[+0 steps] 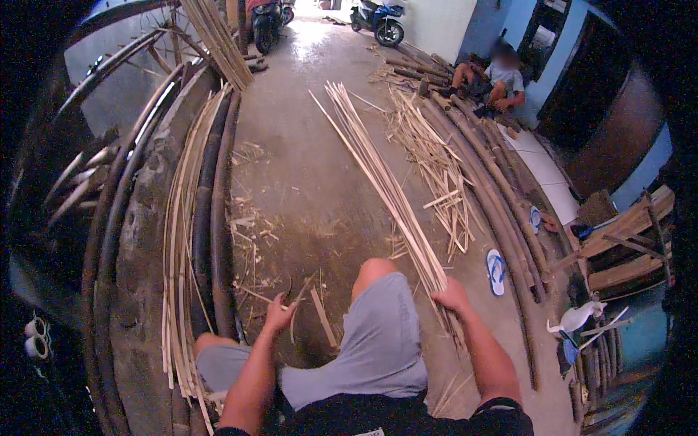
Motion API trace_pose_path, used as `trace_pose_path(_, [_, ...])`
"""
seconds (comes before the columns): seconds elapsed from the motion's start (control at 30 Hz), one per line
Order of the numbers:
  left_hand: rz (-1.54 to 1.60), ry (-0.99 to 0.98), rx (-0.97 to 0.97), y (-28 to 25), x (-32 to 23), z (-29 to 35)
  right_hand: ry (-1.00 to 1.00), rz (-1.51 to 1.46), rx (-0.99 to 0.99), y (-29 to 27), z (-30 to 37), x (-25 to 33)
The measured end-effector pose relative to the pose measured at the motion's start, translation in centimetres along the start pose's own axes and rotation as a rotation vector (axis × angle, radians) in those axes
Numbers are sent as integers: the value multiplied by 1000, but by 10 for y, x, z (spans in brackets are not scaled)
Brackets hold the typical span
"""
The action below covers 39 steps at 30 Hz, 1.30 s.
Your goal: The person sits on the floor and uses a machete to split bamboo poles into thin strips. They gather the strips, align them, and place them on a nearby rack.
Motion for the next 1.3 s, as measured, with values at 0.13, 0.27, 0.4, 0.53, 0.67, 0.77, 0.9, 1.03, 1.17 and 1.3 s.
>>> trace_pose_path(0.13, [402, -11, 284, 9, -69, -4, -25, -512, 232, -41, -5, 70])
trace_pose_path(0.27, [983, -145, 422, 26, -153, 5, 105, -644, 338, -40, -2, 147])
trace_pose_path(0.4, [1562, -383, 685, 38, -194, 5, -38, -522, 498, 5, 23, 196])
trace_pose_path(0.53, [1689, -280, 816, 44, -192, -10, -182, -13, 108, 58, 44, 196])
trace_pose_path(0.67, [1454, -249, 668, 58, -180, -16, -11, -561, 265, 116, 64, 192])
trace_pose_path(0.77, [1193, -370, 460, 62, -178, -15, 85, -836, 434, 158, 78, 197])
trace_pose_path(0.9, [1288, -499, 535, 44, -179, -13, 37, -937, 398, 173, 72, 194])
trace_pose_path(1.03, [1276, -148, 508, 19, -170, -12, 147, -1076, 402, 162, 70, 190])
trace_pose_path(1.17, [1263, -518, 585, 15, -157, -14, 132, -899, 466, 155, 78, 202])
trace_pose_path(1.3, [1241, -160, 567, 9, -155, -16, 40, -1030, 553, 150, 78, 213])
Point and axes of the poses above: each hand's wrist, its own z-axis away from the middle knuckle, its own y-axis out of the palm, x = y × z, the point moved 1 cm from there along -z, towards the middle knuckle, and after that the axes turned 4 degrees about -x, right-handed, at the moved point
